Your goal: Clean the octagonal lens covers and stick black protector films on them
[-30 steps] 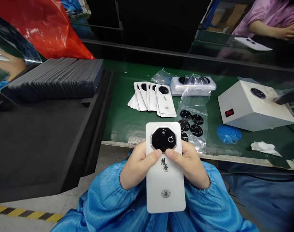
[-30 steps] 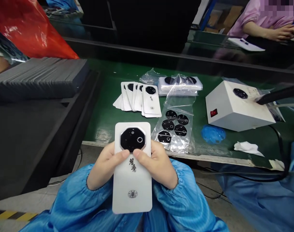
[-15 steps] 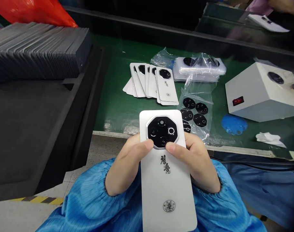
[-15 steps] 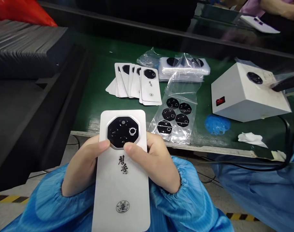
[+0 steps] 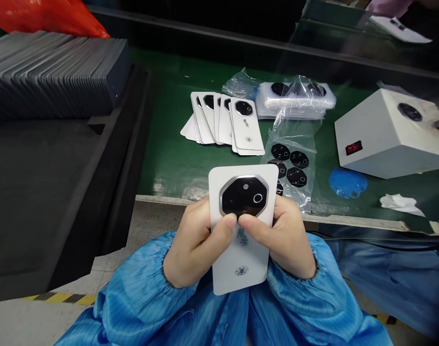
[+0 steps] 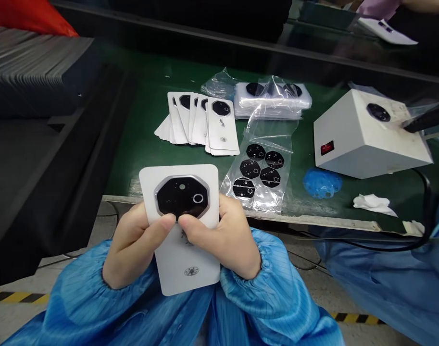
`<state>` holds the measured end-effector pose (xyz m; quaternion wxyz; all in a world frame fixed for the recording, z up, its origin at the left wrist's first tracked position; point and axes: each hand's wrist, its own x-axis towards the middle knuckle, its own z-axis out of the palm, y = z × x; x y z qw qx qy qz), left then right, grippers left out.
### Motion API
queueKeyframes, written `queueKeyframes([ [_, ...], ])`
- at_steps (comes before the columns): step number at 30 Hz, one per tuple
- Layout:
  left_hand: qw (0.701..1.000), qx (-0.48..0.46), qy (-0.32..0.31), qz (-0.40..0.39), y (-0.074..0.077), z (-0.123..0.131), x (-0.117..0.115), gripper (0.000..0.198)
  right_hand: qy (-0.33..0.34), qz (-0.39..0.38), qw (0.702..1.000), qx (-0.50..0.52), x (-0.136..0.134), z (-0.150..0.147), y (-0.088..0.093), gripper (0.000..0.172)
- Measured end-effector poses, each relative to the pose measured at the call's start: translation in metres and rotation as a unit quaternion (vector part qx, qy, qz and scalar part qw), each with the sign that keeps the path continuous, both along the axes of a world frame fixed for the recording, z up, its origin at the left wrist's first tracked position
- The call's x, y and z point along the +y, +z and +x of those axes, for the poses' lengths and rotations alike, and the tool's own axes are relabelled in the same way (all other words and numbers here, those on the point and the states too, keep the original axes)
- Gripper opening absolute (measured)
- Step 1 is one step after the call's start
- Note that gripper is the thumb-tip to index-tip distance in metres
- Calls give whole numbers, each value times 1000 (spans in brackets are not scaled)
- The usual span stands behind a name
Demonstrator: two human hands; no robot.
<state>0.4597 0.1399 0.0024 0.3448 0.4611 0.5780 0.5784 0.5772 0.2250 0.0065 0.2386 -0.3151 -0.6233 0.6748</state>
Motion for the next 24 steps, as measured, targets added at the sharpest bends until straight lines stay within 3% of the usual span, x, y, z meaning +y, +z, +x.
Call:
queueKeyframes([
  [6, 1000, -2, -13, -12, 0, -2, 2, 21, 0, 4, 1000, 1, 0, 0, -1, 10],
  [16, 997, 44, -63, -1, 1, -4, 5, 10, 80, 61, 992, 71, 10, 13, -4, 7],
  [24, 995, -39, -95, 19, -6, -4, 6, 17, 100, 81, 989, 75, 12, 17, -8, 11],
])
